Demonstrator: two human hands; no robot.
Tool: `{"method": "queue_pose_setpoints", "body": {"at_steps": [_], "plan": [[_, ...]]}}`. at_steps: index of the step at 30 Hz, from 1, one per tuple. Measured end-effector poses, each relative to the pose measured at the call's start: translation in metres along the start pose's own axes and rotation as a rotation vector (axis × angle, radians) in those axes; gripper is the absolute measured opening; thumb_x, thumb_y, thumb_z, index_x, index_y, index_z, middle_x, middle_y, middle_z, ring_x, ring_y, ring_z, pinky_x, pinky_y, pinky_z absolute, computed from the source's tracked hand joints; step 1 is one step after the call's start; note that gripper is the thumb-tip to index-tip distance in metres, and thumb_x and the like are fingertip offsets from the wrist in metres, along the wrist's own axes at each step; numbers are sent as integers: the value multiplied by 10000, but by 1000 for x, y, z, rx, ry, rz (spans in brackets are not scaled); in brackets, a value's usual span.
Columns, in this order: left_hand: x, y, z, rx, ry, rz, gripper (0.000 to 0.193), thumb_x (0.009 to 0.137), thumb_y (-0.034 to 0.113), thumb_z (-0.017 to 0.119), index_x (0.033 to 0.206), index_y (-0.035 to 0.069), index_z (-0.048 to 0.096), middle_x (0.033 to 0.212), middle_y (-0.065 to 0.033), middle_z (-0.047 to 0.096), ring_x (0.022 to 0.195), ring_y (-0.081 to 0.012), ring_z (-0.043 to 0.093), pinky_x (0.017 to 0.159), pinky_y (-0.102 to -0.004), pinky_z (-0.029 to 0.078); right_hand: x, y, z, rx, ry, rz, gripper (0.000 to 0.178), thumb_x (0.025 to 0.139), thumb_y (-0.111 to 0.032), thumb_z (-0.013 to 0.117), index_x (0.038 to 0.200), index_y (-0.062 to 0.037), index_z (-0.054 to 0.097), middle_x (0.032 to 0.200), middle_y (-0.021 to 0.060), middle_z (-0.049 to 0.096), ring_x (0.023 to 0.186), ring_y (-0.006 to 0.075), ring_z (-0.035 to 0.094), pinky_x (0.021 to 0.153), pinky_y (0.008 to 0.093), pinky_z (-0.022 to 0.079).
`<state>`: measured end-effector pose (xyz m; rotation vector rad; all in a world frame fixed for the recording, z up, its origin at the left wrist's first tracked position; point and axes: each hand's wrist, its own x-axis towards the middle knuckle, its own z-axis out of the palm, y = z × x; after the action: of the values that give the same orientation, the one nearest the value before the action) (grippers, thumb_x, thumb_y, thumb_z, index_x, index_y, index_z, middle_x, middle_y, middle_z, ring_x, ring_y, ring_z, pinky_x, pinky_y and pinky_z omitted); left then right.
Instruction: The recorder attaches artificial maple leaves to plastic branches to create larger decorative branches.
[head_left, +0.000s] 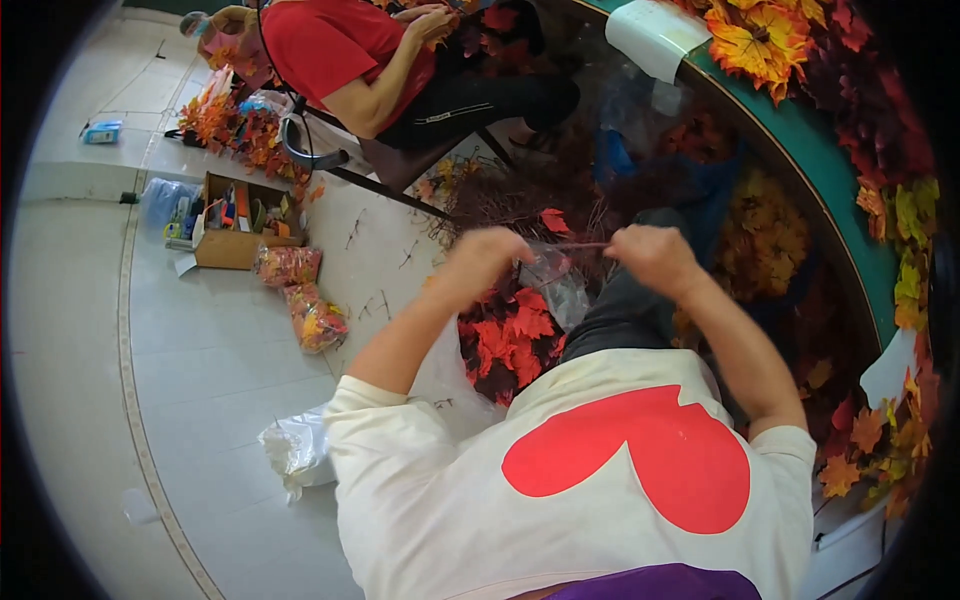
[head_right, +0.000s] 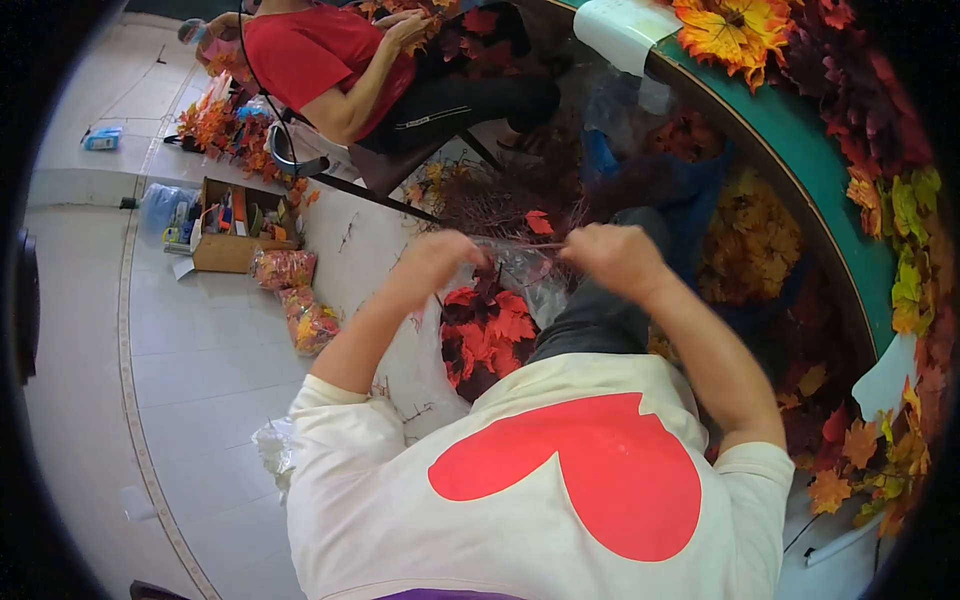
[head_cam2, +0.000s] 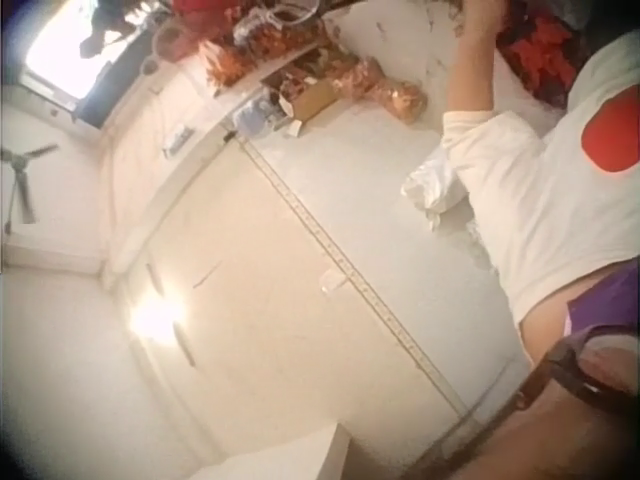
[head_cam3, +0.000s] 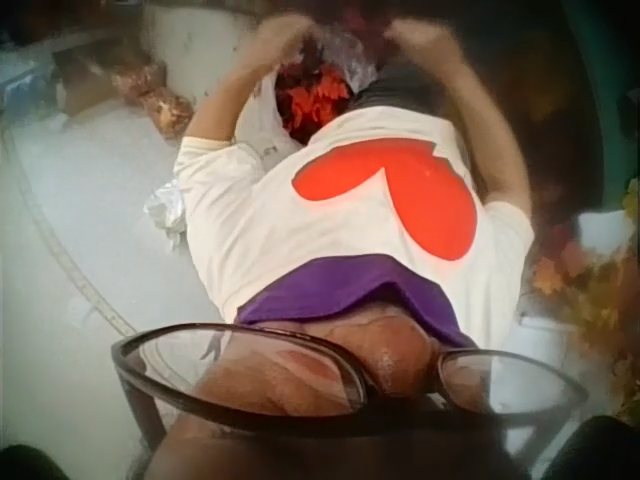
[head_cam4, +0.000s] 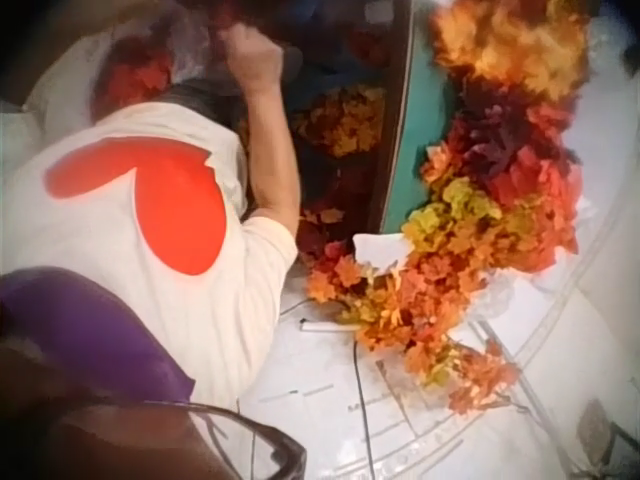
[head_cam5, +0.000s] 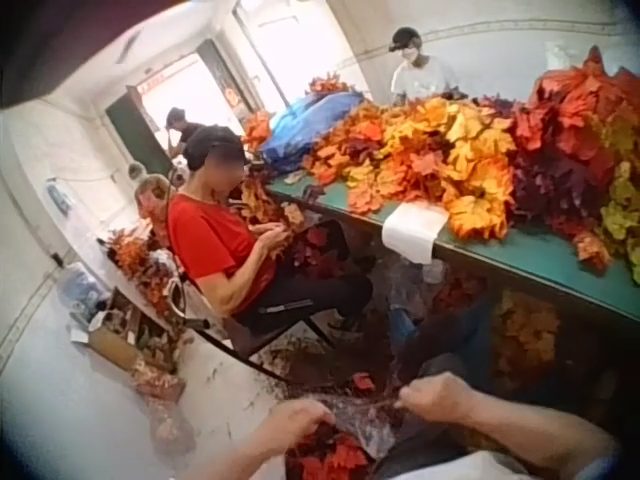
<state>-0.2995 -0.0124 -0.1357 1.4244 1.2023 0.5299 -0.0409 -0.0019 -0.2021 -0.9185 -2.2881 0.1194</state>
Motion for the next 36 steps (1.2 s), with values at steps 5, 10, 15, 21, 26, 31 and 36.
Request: {"method": "queue_pose_setpoints", "body": {"at_steps": [5,10,15,21,26,31,36], "plan": [[-3,12,-34,553,117,577,258,863,246,479,776,32,594,619,-49,546,627,-145,523,625,-295,433,-62,97,-19,-307,-74,265,86,799,-159,543,844,-98,585,811,67,612,747,220,609,611,319,498],[-14,37,-62,-173,317,-208,235,904,293,464,809,98,555,489,101,281,380,-14,180,355,-187,127,-177,192,-42,-83,51,1363,351,920,-287,395,1166,-68,519,1126,155,558,988,300,556,833,368,435],[11,49,-61,-354,303,-128,236,902,301,476,836,84,540,503,94,279,394,-10,197,357,-175,131,-87,110,-20,813,352,1533,387,910,-262,448,1218,-28,456,860,43,530,641,98,433,592,238,394],[-18,110,-67,-327,122,68,242,911,274,469,843,53,537,500,94,277,395,-9,196,359,-174,136,27,71,-21,1387,320,1058,620,915,-215,459,1385,-23,103,1136,157,537,1028,226,534,845,350,444],[-56,149,-60,-317,102,225,244,930,235,420,846,16,487,509,78,270,401,-13,188,359,-186,129,41,84,2,303,-339,533,426,830,-17,416,1256,-20,416,1156,192,537,1082,286,517,904,325,407],[-88,171,-67,-390,100,442,234,936,237,405,854,22,446,517,73,242,415,-26,178,357,-187,135,-11,47,66,282,-687,415,961,585,-186,768,1375,-201,221,1402,209,211,1283,392,217,1030,454,228],[-91,185,-76,-536,-21,609,217,948,256,368,821,83,404,507,61,247,419,-41,174,351,-184,152,-16,-1,99,167,-492,545,1147,492,-343,823,1393,-240,120,1404,165,210,1295,365,186,1022,508,188]]}}
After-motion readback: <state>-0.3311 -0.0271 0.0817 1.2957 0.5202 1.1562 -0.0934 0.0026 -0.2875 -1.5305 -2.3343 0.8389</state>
